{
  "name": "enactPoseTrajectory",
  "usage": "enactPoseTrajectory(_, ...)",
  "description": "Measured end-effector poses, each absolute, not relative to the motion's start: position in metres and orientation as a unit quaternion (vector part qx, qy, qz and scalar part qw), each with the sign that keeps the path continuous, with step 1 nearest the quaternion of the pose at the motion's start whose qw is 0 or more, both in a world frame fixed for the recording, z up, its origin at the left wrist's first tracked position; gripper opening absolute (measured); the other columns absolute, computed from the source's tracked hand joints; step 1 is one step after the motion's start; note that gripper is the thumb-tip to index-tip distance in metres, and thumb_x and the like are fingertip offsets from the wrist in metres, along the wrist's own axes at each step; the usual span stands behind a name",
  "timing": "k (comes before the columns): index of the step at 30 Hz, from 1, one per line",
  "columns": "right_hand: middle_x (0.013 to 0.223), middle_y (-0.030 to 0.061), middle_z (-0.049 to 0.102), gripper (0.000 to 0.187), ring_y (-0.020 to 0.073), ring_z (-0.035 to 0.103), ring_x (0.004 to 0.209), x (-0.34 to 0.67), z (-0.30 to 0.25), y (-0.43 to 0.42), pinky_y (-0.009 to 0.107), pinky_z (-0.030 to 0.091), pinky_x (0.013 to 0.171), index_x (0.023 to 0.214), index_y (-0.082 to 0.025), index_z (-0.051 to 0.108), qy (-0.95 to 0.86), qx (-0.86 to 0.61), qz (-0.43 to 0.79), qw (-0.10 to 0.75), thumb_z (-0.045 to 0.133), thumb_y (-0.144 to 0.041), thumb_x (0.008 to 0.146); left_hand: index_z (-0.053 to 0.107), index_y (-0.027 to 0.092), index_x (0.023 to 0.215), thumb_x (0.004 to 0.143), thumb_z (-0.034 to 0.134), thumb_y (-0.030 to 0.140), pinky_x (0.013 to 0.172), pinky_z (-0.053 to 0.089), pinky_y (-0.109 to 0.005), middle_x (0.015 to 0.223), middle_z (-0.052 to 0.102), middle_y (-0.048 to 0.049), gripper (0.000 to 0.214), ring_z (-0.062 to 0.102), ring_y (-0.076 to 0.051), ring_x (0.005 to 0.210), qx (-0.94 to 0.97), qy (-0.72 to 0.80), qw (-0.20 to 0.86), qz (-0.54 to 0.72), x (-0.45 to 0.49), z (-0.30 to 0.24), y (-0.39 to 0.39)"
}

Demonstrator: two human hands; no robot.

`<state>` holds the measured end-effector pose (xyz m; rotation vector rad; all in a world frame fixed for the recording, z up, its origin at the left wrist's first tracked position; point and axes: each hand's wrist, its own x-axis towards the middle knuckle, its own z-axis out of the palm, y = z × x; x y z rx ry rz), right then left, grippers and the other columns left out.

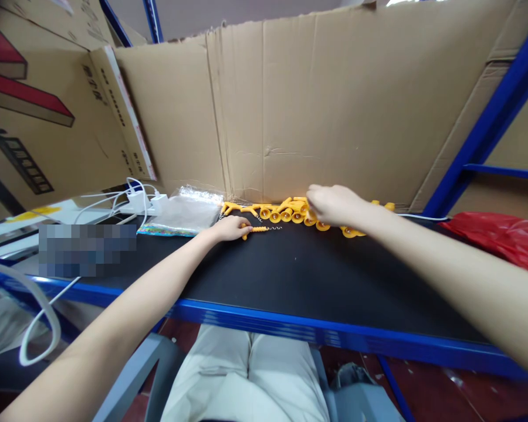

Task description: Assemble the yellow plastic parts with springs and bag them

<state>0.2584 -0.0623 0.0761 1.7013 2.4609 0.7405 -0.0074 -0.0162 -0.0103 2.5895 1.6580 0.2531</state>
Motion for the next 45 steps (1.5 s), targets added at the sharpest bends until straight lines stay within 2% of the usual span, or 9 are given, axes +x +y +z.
enactPoseTrajectory(4,0.087,0.0104,0.06,0.017,0.0174,0.056,0.071,0.236,0.039,-0.086,0.028,0.034,0.061,0.083,-0.014,0.06,0.86,0.452,0.233,0.033,0.045,-0.008,0.08,0.063,0.021,0.104,0.085,0.04,0.045,0.082,0.046,-0.03,0.104,0.067,-0.0056,0.039,0.061,-0.022,0.096,0.839,0.537,0.026,0.079,-0.007,-0.01,-0.016)
enactPoseTrajectory(7,0.089,0.014,0.061,0.022,0.0197,0.057,0.076,0.227,0.016,-0.088,0.028,0.036,0.061,0.085,-0.01,0.061,0.872,0.41,0.26,0.056,0.042,-0.001,0.079,0.063,0.021,0.106,0.085,0.04,0.044,0.085,0.045,-0.03,0.106,0.067,-0.0052,0.039,0.06,-0.022,0.099,0.84,0.537,0.028,0.077,-0.007,-0.01,-0.016)
enactPoseTrajectory(14,0.095,0.0211,0.061,0.03,0.0258,0.058,0.082,0.226,-0.004,-0.065,0.032,0.04,0.061,0.091,-0.005,0.062,0.831,0.446,0.324,0.082,0.034,0.001,0.082,0.063,0.021,0.106,0.084,0.04,0.045,0.085,0.045,-0.03,0.105,0.067,-0.0052,0.04,0.06,-0.022,0.098,0.838,0.54,0.03,0.078,-0.008,-0.011,-0.015)
enactPoseTrajectory(20,0.099,0.0194,0.06,0.032,0.0263,0.058,0.087,0.226,0.006,-0.06,0.032,0.041,0.064,0.099,-0.005,0.06,0.836,0.473,0.276,0.038,0.034,0.002,0.081,0.063,0.022,0.106,0.084,0.041,0.045,0.085,0.045,-0.03,0.105,0.067,-0.0046,0.039,0.06,-0.021,0.097,0.841,0.533,0.031,0.081,-0.008,-0.011,-0.013)
enactPoseTrajectory(24,0.093,0.015,0.063,0.025,0.0223,0.06,0.076,0.224,0.025,-0.05,0.029,0.04,0.061,0.096,-0.009,0.06,0.825,0.536,0.18,-0.009,0.043,-0.004,0.078,0.063,0.022,0.107,0.084,0.04,0.046,0.082,0.045,-0.027,0.103,0.068,-0.0041,0.04,0.06,-0.02,0.095,0.841,0.533,0.037,0.081,-0.009,-0.011,-0.012)
enactPoseTrajectory(29,0.079,0.0103,0.065,0.014,0.0198,0.059,0.067,0.228,0.028,-0.03,0.027,0.038,0.057,0.078,-0.014,0.062,0.803,0.591,0.08,-0.01,0.047,-0.014,0.078,0.064,0.022,0.106,0.084,0.04,0.046,0.08,0.045,-0.027,0.102,0.068,-0.0044,0.04,0.061,-0.02,0.093,0.844,0.53,0.034,0.076,-0.009,-0.011,-0.012)
enactPoseTrajectory(38,0.087,0.0087,0.066,0.016,0.0195,0.06,0.072,0.237,0.001,-0.038,0.027,0.039,0.059,0.083,-0.017,0.059,0.805,0.589,0.059,-0.035,0.048,-0.029,0.083,0.063,0.021,0.107,0.083,0.041,0.046,0.082,0.045,-0.026,0.106,0.067,-0.0047,0.041,0.06,-0.019,0.095,0.843,0.53,0.029,0.084,-0.01,-0.012,-0.011)
enactPoseTrajectory(41,0.093,0.0105,0.065,0.028,0.0219,0.061,0.078,0.229,0.001,-0.042,0.029,0.042,0.063,0.094,-0.017,0.056,0.787,0.612,0.048,-0.06,0.045,-0.041,0.086,0.064,0.021,0.106,0.083,0.04,0.046,0.083,0.044,-0.027,0.107,0.067,-0.0047,0.041,0.06,-0.02,0.096,0.846,0.525,0.027,0.083,-0.01,-0.012,-0.011)
enactPoseTrajectory(45,0.112,0.0156,0.06,0.049,0.028,0.06,0.093,0.221,-0.008,-0.042,0.034,0.044,0.07,0.124,-0.016,0.041,0.766,0.621,0.059,-0.152,0.039,-0.049,0.087,0.065,0.02,0.105,0.084,0.04,0.045,0.082,0.045,-0.029,0.106,0.067,-0.0056,0.041,0.06,-0.021,0.096,0.85,0.521,0.027,0.079,-0.009,-0.011,-0.012)
